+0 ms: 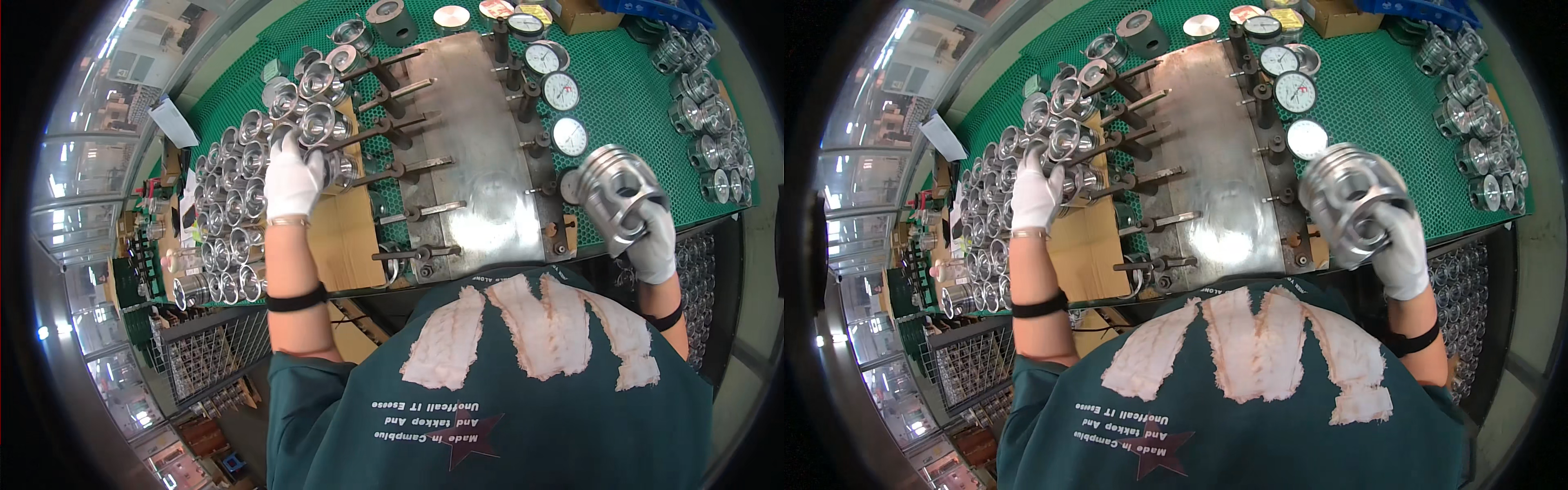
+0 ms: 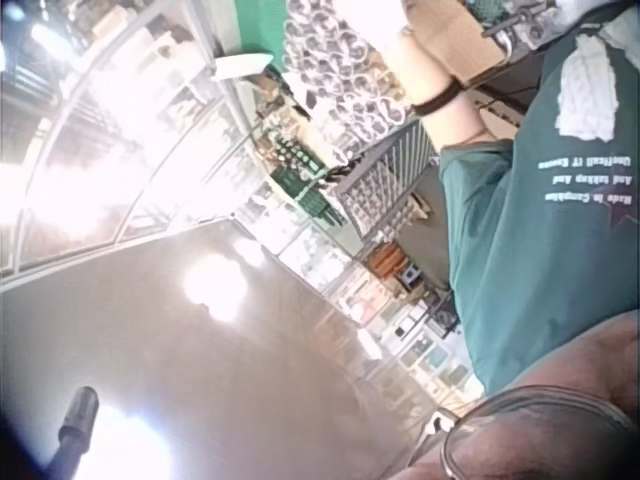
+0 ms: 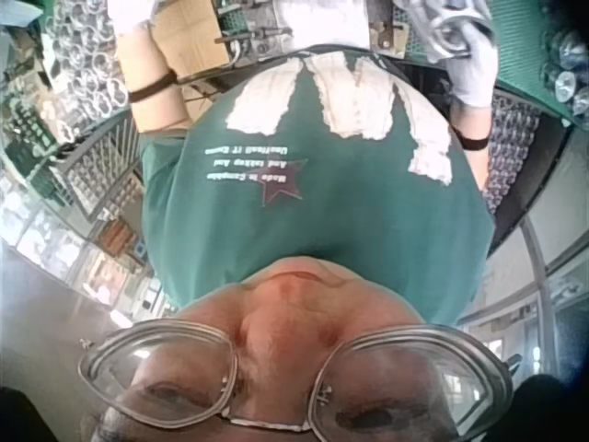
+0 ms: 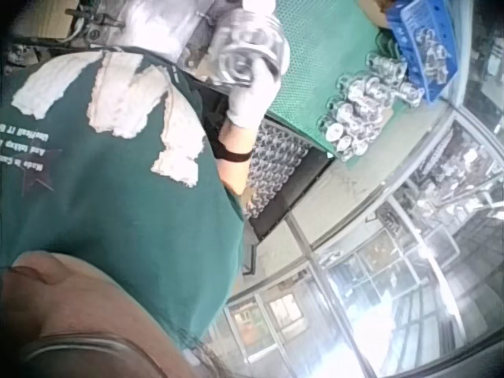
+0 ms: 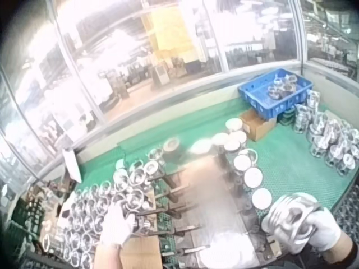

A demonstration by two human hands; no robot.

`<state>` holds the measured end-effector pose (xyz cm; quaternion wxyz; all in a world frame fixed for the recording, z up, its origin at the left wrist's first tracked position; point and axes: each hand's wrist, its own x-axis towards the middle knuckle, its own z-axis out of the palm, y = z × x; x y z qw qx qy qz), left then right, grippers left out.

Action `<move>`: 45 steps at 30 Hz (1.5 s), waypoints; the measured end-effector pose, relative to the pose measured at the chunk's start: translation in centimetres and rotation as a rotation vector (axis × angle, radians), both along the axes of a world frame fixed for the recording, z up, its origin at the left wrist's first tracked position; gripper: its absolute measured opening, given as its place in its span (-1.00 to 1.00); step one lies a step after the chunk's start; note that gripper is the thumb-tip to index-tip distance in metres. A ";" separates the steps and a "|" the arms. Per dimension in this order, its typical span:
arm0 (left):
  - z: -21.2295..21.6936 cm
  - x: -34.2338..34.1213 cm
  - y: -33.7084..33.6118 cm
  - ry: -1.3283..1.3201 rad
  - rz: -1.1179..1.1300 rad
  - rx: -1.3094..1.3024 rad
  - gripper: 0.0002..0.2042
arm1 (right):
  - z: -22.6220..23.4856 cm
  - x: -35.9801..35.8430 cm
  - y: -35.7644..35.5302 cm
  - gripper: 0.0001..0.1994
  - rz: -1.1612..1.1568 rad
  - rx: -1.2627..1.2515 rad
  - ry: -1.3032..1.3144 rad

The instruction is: Measure the dimensions of metal pistons using a testing jig with multiple dial indicators, then organize them into storage bins.

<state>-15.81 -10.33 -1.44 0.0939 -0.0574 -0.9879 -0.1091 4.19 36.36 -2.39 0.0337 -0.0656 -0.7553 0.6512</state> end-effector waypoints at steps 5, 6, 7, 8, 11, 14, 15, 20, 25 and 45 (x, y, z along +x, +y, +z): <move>-2.9 -3.6 -2.0 -0.397 0.142 -0.218 -0.36 | -5.1 1.0 3.3 -0.77 -0.395 0.188 0.186; -3.3 -4.1 -2.2 -0.406 0.174 -0.245 -0.41 | -4.3 1.0 3.1 -0.77 -0.414 0.042 0.074; -3.6 -4.3 -2.0 -0.417 0.202 -0.270 -0.47 | -3.5 1.0 2.9 -0.77 -0.435 -0.101 -0.039; -3.7 -4.4 -1.8 -0.420 0.198 -0.268 -0.47 | -3.5 0.9 3.0 -0.77 -0.439 -0.098 -0.041; -3.3 -3.7 -1.6 -0.369 0.216 -0.233 -0.57 | -3.3 0.0 3.6 -0.78 -0.477 -0.206 -0.045; -3.5 -1.6 -2.5 -0.359 0.198 -0.209 -0.58 | -3.2 -0.6 5.3 -0.80 -0.418 -0.392 -0.097; -4.1 -0.5 -3.1 -0.337 0.214 -0.220 -0.58 | -3.6 -0.7 6.1 -0.83 -0.410 -0.351 -0.084; -4.2 8.5 -5.5 -0.214 0.081 -0.122 -0.64 | -6.1 -1.9 10.8 -0.72 -0.331 -0.153 -0.039; -2.5 12.3 -4.9 -0.172 0.060 -0.085 -0.62 | -7.6 -7.7 12.7 -0.68 -0.392 0.218 -0.101; -2.2 20.8 -3.2 -0.289 0.744 0.594 -0.71 | -10.6 -21.0 11.7 -0.40 -0.316 -0.273 -0.207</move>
